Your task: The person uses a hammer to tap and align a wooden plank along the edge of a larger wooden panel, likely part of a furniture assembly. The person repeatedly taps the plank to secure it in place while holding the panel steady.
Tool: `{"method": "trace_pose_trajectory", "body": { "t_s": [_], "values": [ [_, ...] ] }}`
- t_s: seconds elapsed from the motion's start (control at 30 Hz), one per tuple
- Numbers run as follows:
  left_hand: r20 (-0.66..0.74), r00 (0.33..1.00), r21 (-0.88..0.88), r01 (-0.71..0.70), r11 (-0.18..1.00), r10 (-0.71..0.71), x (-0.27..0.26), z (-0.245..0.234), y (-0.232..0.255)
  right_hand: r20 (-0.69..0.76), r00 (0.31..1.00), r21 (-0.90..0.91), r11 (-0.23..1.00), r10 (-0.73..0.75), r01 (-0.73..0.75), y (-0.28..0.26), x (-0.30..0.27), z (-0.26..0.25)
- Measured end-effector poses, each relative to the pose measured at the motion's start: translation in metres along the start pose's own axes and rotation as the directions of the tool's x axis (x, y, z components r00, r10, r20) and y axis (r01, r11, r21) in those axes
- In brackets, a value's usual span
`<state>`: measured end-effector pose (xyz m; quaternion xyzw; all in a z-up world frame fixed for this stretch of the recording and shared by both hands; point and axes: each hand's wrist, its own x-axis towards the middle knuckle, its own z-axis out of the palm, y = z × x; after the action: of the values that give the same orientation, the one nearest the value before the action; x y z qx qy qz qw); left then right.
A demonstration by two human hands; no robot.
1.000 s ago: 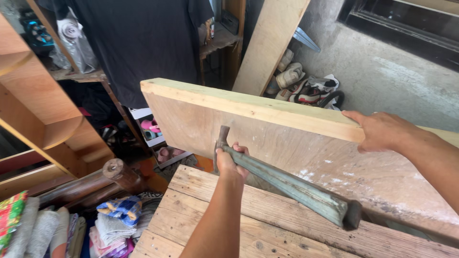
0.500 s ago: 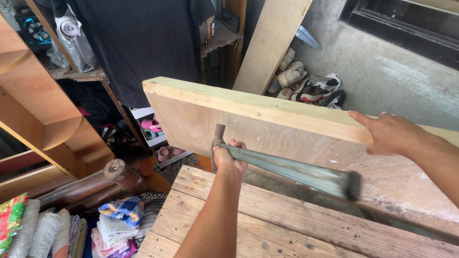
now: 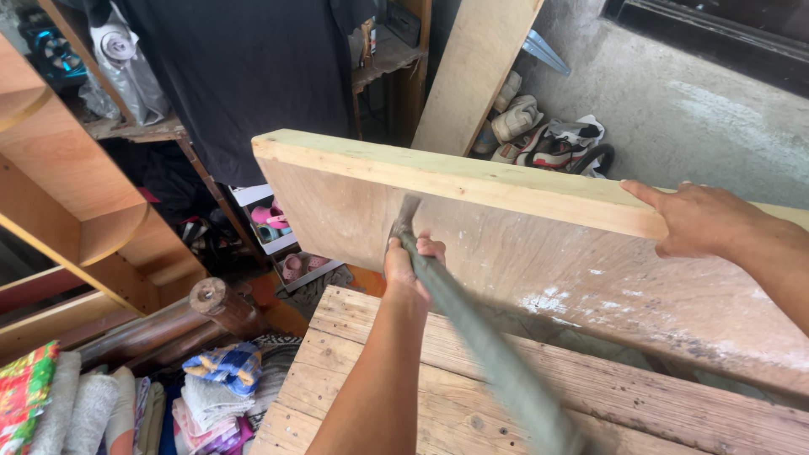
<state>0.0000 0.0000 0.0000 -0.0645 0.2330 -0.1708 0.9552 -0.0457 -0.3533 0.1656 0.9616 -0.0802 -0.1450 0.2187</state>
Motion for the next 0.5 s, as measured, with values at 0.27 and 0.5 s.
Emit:
{"method": "trace_pose_trajectory", "body": {
  "t_s": [0.27, 0.5],
  "values": [
    [-0.061, 0.996, 0.027, -0.056, 0.998, 0.058, 0.008, -0.003, -0.008, 0.029, 1.000, 0.066, 0.998, 0.001, -0.003, 0.000, -0.012, -0.009],
    [0.040, 0.997, 0.084, 0.060, 0.995, -0.064, 0.003, -0.010, -0.005, 0.023, 0.999, 0.149, 0.988, 0.037, -0.040, -0.005, -0.014, -0.008]
  ]
}}
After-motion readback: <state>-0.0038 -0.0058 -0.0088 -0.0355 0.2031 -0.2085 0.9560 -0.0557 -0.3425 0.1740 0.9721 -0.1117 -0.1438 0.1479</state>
